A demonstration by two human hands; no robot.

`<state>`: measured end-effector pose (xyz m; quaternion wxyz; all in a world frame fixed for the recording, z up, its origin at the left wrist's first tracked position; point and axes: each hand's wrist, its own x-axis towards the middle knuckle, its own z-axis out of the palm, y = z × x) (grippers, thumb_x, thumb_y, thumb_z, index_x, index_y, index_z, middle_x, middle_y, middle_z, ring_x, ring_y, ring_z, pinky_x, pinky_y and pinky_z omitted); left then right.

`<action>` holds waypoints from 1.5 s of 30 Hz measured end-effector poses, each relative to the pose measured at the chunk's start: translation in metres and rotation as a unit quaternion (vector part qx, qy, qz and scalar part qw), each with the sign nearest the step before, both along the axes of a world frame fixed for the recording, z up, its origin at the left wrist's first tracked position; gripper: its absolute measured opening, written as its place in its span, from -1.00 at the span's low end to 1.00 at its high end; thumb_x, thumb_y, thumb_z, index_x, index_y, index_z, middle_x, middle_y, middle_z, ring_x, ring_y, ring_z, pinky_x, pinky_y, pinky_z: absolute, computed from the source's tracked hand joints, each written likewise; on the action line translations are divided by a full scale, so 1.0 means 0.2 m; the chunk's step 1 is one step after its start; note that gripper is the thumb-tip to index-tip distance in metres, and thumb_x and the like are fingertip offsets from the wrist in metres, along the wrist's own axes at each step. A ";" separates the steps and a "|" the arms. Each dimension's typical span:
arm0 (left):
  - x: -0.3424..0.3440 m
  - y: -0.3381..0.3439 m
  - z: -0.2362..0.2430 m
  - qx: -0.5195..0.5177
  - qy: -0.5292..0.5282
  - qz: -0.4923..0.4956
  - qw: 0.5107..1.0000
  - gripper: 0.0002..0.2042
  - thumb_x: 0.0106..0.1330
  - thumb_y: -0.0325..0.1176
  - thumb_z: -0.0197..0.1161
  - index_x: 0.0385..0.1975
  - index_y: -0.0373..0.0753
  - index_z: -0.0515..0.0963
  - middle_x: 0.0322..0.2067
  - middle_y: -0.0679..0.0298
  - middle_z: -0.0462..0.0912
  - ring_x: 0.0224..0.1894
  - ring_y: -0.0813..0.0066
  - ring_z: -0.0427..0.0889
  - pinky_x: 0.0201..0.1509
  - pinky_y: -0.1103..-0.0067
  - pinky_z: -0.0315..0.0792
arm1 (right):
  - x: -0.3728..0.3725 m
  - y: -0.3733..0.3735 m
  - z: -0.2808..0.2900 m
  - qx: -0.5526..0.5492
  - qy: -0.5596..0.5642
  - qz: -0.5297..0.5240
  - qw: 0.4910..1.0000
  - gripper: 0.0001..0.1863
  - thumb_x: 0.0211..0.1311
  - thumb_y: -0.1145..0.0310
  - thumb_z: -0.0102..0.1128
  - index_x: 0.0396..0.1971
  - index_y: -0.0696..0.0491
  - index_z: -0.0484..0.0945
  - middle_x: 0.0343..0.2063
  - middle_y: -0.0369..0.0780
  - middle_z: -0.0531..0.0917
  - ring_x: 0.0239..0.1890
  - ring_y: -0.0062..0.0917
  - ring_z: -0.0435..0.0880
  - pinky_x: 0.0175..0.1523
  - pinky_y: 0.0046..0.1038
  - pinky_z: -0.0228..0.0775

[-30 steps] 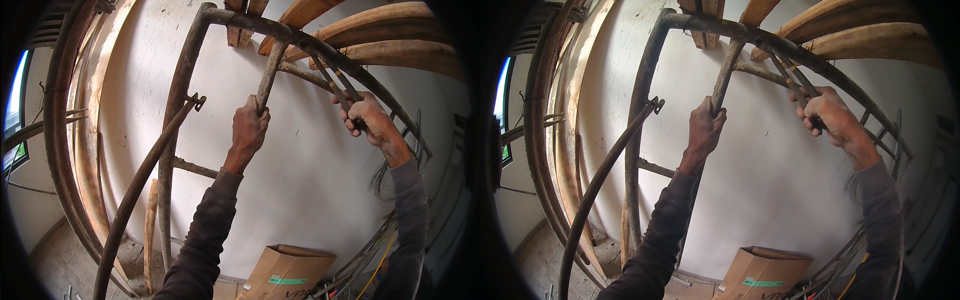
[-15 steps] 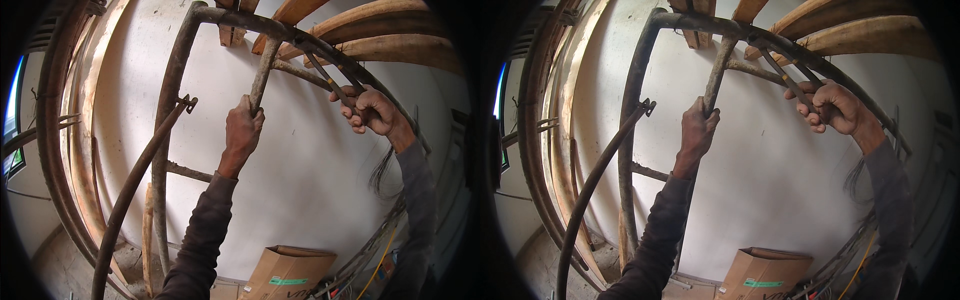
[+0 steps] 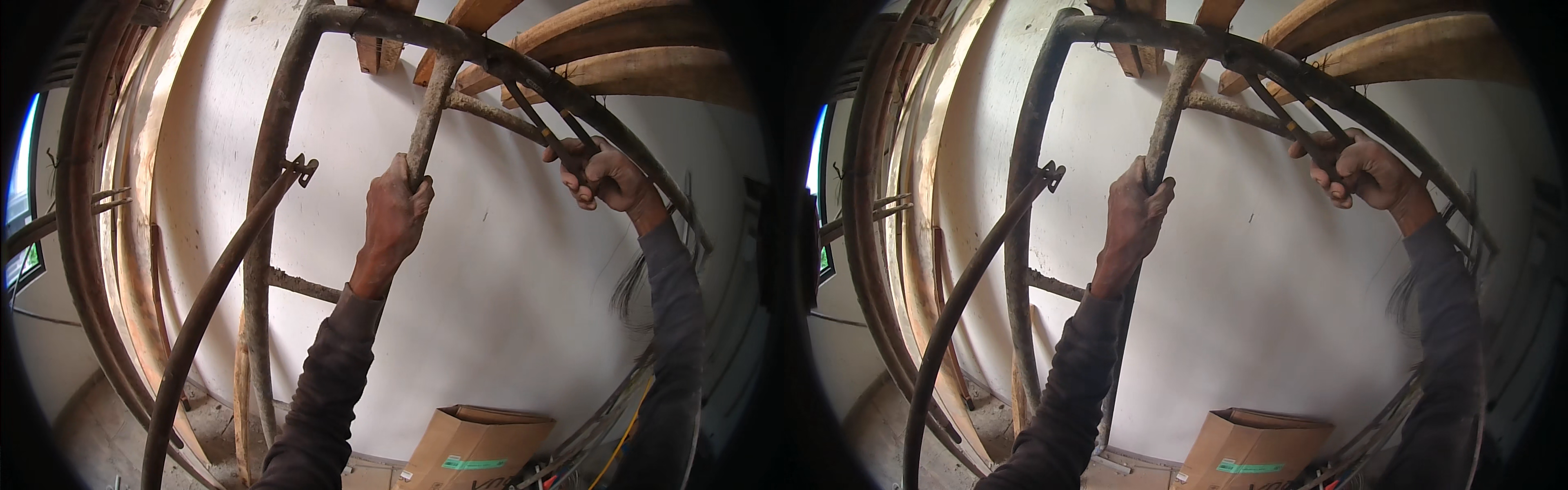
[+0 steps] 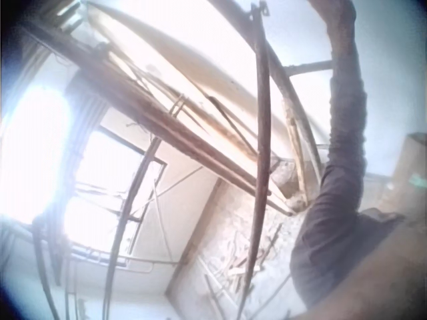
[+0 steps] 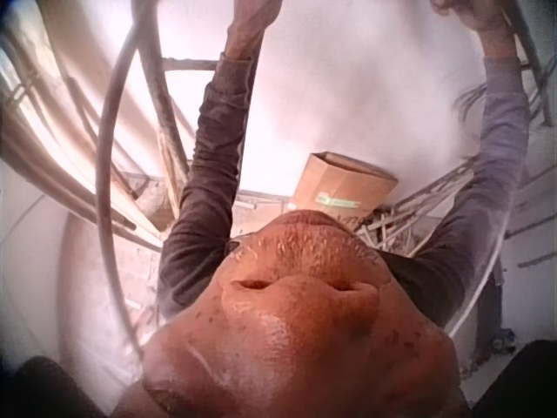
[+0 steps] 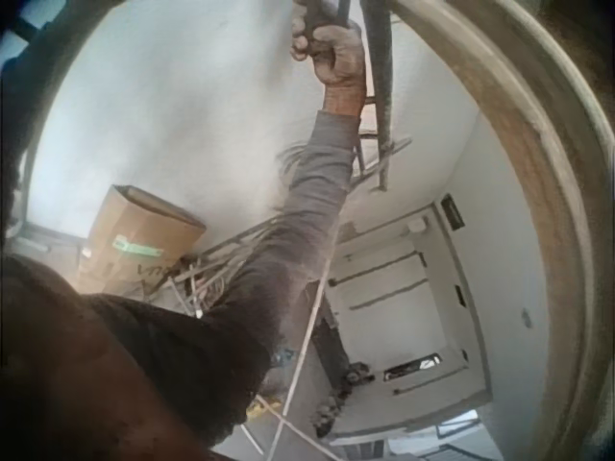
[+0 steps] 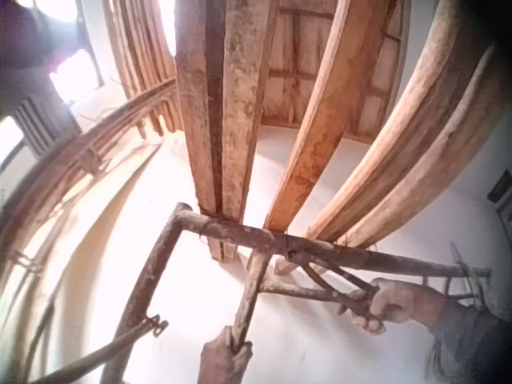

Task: The person secures a wooden plank to a metal scaffolding frame by hand and with end cutting pliers using wire.

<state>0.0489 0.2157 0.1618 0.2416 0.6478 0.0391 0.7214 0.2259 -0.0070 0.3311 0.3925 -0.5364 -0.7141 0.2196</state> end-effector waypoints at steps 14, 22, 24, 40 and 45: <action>0.10 -0.23 0.32 0.374 -0.056 0.368 0.849 -0.31 0.16 -0.63 0.17 0.37 -0.10 0.27 0.34 0.10 0.25 0.46 0.08 0.11 0.53 0.20 0.12 | -0.16 0.01 -0.21 -0.043 0.174 0.096 0.979 -0.47 0.19 0.35 -0.13 0.14 0.30 0.37 -0.45 -0.21 0.54 -0.56 -0.54 0.57 -0.54 -0.41 0.50; 0.22 -0.24 0.54 0.503 -0.123 0.233 0.823 -0.61 0.19 -0.40 0.32 0.04 -0.14 0.48 0.04 0.26 0.55 0.20 0.23 0.47 0.38 0.23 0.34 | -0.17 -0.04 -0.16 -0.087 0.186 0.093 0.974 -0.52 0.34 0.24 -0.14 0.04 0.36 0.39 -0.43 -0.09 0.61 -0.57 -0.45 0.63 -0.54 -0.31 0.55; 0.25 -0.26 0.59 0.481 -0.120 0.218 0.841 -0.68 0.17 -0.37 0.34 -0.07 -0.15 0.50 -0.07 0.30 0.58 0.07 0.25 0.55 0.17 0.25 0.45 | -0.21 -0.06 -0.16 -0.079 0.161 0.050 0.983 -0.52 0.36 0.22 -0.15 0.00 0.37 0.41 -0.48 -0.07 0.61 -0.60 -0.43 0.63 -0.54 -0.30 0.56; 0.25 -0.44 0.77 0.394 -0.108 0.181 0.894 -0.90 0.03 -0.47 0.28 -0.43 -0.20 0.58 -0.51 0.16 0.62 -0.39 0.05 0.64 -0.34 0.22 0.49 | -0.53 -0.12 -0.16 0.385 -0.600 -0.440 0.546 -0.81 0.14 0.47 0.04 -0.36 0.26 0.56 -0.50 0.09 0.63 -0.37 -0.05 0.66 -0.18 -0.14 0.52; 0.18 -0.47 0.69 0.364 -0.037 0.195 0.910 -0.77 0.09 -0.49 0.22 -0.22 -0.25 0.62 -0.32 0.03 0.65 -0.16 0.00 0.65 -0.12 0.25 0.53 | -0.49 -0.13 -0.10 0.358 -0.637 -0.475 0.491 -0.81 0.13 0.55 -0.01 -0.34 0.26 0.58 -0.44 0.13 0.64 -0.31 -0.02 0.69 -0.16 -0.09 0.53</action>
